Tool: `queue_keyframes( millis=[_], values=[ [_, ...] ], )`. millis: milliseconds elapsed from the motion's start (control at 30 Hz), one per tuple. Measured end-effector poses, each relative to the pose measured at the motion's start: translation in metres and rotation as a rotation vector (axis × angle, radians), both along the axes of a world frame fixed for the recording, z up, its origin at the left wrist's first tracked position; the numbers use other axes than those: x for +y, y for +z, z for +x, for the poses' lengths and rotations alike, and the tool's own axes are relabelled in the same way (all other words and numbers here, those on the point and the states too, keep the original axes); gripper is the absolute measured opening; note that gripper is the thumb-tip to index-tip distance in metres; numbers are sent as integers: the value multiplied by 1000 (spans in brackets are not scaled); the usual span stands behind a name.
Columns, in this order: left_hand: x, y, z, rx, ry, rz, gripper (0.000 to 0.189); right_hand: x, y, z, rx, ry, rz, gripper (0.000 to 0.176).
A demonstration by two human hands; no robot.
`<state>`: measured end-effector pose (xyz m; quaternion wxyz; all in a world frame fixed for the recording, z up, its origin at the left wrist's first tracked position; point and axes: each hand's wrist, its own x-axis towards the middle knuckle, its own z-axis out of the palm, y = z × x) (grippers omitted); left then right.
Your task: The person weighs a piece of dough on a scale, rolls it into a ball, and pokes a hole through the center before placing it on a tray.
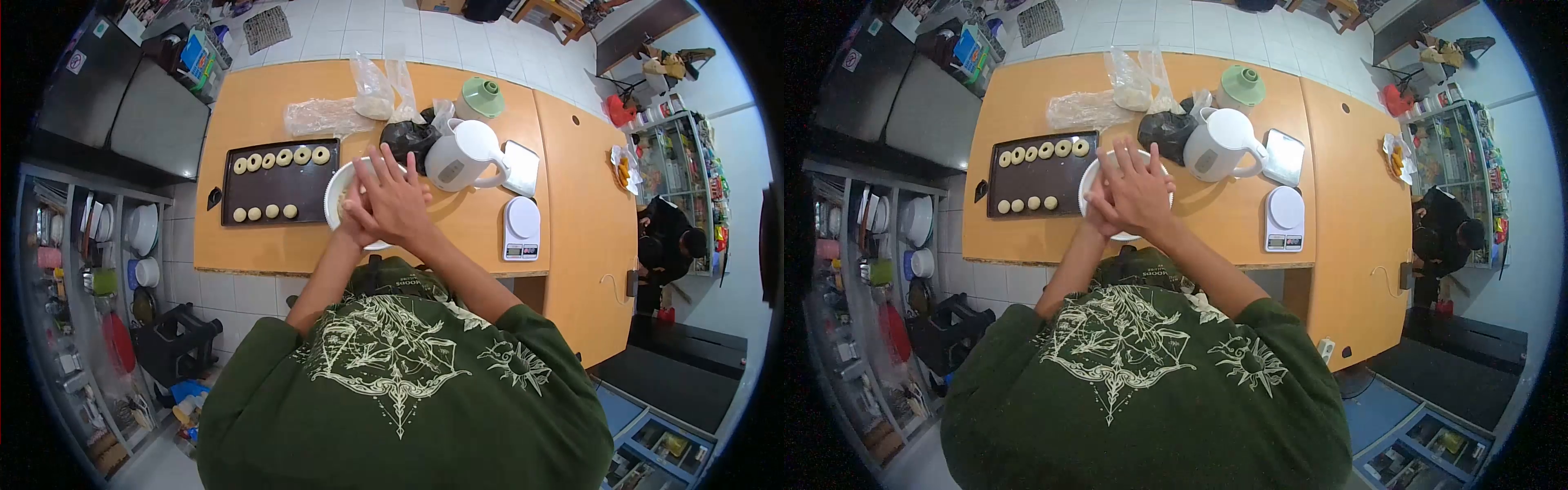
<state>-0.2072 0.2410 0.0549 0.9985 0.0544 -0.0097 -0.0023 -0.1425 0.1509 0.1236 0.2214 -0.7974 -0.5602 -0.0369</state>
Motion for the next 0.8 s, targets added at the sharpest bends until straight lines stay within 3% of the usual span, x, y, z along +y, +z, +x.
queue_keyframes(
  millis=[67,167,300,400,533,567,667,700,800],
  values=[
    [-13,0,-1,-4,-20,-2,98,9,-8,-8,49,-1,-7,79],
    [7,5,-2,13,32,7,98,1,-20,-23,113,173,130,77],
    [4,6,3,47,60,19,99,-3,0,0,-9,-18,2,78],
    [-11,8,-1,59,44,28,100,14,-10,-14,84,71,133,77],
    [15,9,1,145,153,22,101,-2,-1,-20,21,148,120,71],
    [16,9,3,171,169,21,101,-5,6,-10,57,82,3,72],
    [-6,13,6,92,122,103,99,3,8,1,-34,-53,73,72],
    [-5,17,6,82,123,115,99,8,11,-3,33,-7,-35,69],
    [11,29,1,114,156,141,97,-2,-5,-19,74,92,64,68]
  ],
)
